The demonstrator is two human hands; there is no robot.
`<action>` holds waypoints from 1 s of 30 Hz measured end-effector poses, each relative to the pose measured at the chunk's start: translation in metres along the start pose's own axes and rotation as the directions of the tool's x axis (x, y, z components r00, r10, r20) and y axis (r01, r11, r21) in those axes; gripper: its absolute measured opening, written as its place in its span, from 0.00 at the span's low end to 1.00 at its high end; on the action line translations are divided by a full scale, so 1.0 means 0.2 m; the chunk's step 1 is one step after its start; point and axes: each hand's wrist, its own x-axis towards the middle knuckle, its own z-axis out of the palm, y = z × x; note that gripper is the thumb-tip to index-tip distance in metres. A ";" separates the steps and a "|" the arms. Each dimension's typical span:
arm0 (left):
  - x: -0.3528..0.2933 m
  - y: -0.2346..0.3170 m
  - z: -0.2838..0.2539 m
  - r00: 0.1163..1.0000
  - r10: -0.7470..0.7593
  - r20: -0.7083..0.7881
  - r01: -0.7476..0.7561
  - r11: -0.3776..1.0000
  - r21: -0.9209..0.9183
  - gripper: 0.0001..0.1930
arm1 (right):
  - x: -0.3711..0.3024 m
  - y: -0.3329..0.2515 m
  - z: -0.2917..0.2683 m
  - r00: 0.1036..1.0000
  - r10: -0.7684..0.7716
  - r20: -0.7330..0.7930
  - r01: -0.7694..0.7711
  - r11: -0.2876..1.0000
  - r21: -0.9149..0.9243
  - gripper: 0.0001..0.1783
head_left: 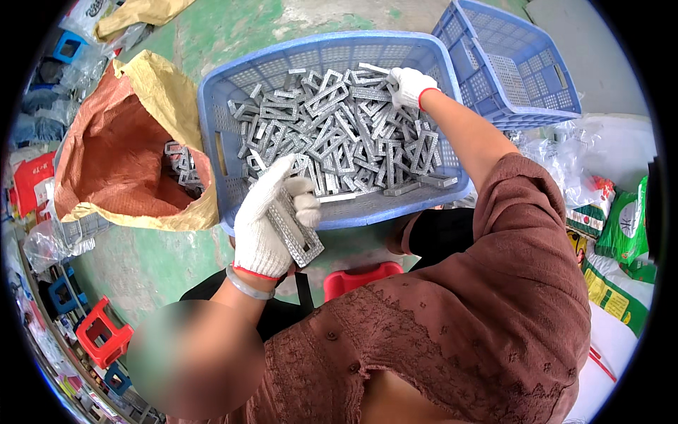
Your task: The person sits on the floor and repeatedly picks up small rectangular metal parts from a blue crate, inspects them, and places them into a cloth bag. The person handles the parts one at a time or in small groups throughout the clip.
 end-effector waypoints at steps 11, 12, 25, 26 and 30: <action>0.01 -0.05 -0.09 0.999 0.018 0.049 -0.031 0.962 0.271 0.16 | -0.15 0.01 -0.09 0.998 -0.050 -0.043 0.065 0.647 0.760 0.28; 0.02 -0.05 -0.10 0.999 0.022 0.049 -0.033 0.972 0.231 0.16 | -0.19 -0.02 -0.11 0.993 -0.096 -0.074 0.113 0.512 0.852 0.27; -0.02 0.01 -0.04 0.913 0.094 0.396 -0.030 0.986 -0.167 0.16 | -0.91 -0.62 -0.37 0.794 -0.576 -0.197 0.162 -0.111 0.980 0.16; -0.02 0.02 -0.06 0.911 0.101 0.399 -0.026 0.982 -0.188 0.16 | -0.93 -0.61 -0.37 0.784 -0.602 -0.152 0.051 -0.180 0.982 0.16; -0.09 0.03 -0.03 0.922 0.149 0.357 -0.120 0.987 -0.104 0.18 | -1.08 -0.66 -0.33 0.905 -0.398 -0.153 0.079 -0.197 0.977 0.13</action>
